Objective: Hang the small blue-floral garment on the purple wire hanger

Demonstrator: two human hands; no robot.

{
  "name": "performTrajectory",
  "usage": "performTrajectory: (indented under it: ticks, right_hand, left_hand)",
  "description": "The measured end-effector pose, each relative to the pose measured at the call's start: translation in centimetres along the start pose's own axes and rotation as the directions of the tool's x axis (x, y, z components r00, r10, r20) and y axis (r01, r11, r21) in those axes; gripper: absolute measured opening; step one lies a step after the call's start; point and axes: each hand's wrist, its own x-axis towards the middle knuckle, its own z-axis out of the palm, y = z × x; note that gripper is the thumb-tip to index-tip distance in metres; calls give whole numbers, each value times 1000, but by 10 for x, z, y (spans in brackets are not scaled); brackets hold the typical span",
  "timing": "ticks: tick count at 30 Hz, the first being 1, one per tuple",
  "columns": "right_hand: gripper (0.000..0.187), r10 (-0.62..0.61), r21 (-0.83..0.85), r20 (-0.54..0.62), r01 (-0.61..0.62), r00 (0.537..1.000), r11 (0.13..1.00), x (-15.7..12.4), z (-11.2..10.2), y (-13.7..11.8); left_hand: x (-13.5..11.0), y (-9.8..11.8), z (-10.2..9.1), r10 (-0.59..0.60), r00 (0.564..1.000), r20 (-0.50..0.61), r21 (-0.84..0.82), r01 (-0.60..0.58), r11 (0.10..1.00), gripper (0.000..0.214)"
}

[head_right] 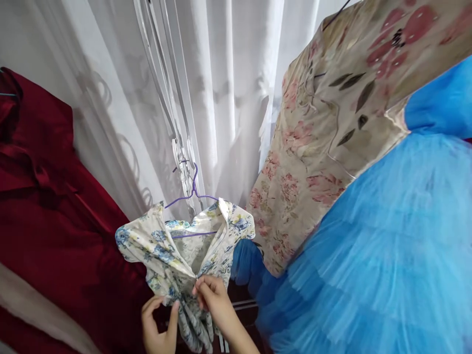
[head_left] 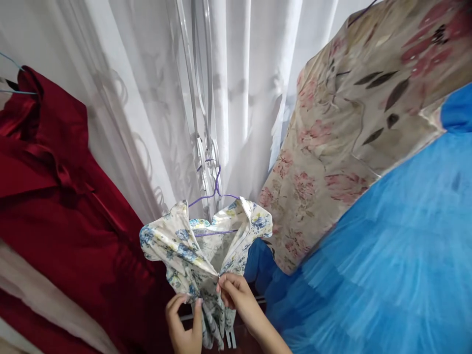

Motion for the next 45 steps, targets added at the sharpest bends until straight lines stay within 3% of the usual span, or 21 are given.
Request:
performTrajectory:
  ticks: [2, 4, 8, 13, 17, 21, 23, 25, 27, 29, 30, 32, 35, 38, 41, 43, 45]
  right_hand:
    - [39, 21, 44, -2, -21, 1000, 999, -2, 7, 1]
    - [39, 45, 93, 4, -45, 999, 995, -5, 12, -2]
    - [34, 41, 157, -24, -37, 999, 987, -5, 12, -30]
    - [29, -100, 110, -109, 112, 989, 988, 15, 2, -103]
    - [26, -235, 148, -106, 249, 966, 957, 36, 4, -159]
    - [23, -308, 164, -115, 324, 944, 932, 45, 7, -185]
    - [23, -321, 137, -81, 330, 944, 934, 44, 5, -184]
    - [23, -326, 85, -35, 327, 945, 941, 38, 3, -179]
    - [24, -330, 17, -6, 330, 944, 944, 31, 0, -175]
    - [25, -346, -35, 2, 346, 938, 938, 25, -2, -172]
    - [26, -359, -55, 8, 358, 933, 932, 22, -2, -172]
    - [27, -392, -91, 16, 392, 920, 915, 21, -2, -173]
    - [28, -444, -133, -18, 438, 896, 889, 27, -2, -168]
    - [30, -478, -198, -76, 456, 875, 867, 38, -2, -152]
    - [30, -452, -261, -71, 421, 889, 869, 42, -4, -131]
    - [29, -387, -248, -38, 366, 921, 897, 41, -5, -119]
    - [28, -321, -211, 3, 314, 947, 926, 37, -4, -110]
  left_hand:
    - [9, 2, 11, 29, 960, 279, -35, -20, 999, 32]
    - [17, 10, 25, 23, 898, 439, -73, 10, 997, 24]
    - [28, 35, 44, 124, 848, 515, -145, -56, 988, 16]
    - [23, 58, 43, 181, 752, 634, -92, -159, 983, 17]
    - [5, 55, 38, 162, 711, 684, -3, -220, 975, 19]
    - [-3, 48, 36, 150, 678, 720, 22, -237, 971, 18]
    - [8, 55, 33, 143, 692, 708, 2, -205, 979, 14]
    - [33, 74, 30, 160, 748, 644, -54, -165, 985, 5]
    - [70, 103, 29, 199, 851, 487, -108, -167, 980, 21]
    - [112, 135, 31, 262, 894, 364, -119, -235, 965, 33]
    - [131, 151, 34, 312, 876, 369, -125, -286, 950, 36]
    - [162, 176, 42, 419, 789, 449, -122, -411, 904, 28]
    - [183, 197, 55, 493, 728, 477, -83, -521, 849, 20]
    - [189, 200, 57, 505, 776, 379, -27, -536, 844, 20]
    - [207, 182, 44, 426, 889, 166, 12, -434, 901, 20]
    - [226, 156, 30, 281, 960, 14, -38, -280, 959, 20]
    - [242, 124, 19, 5, 993, -115, -254, -35, 966, 15]
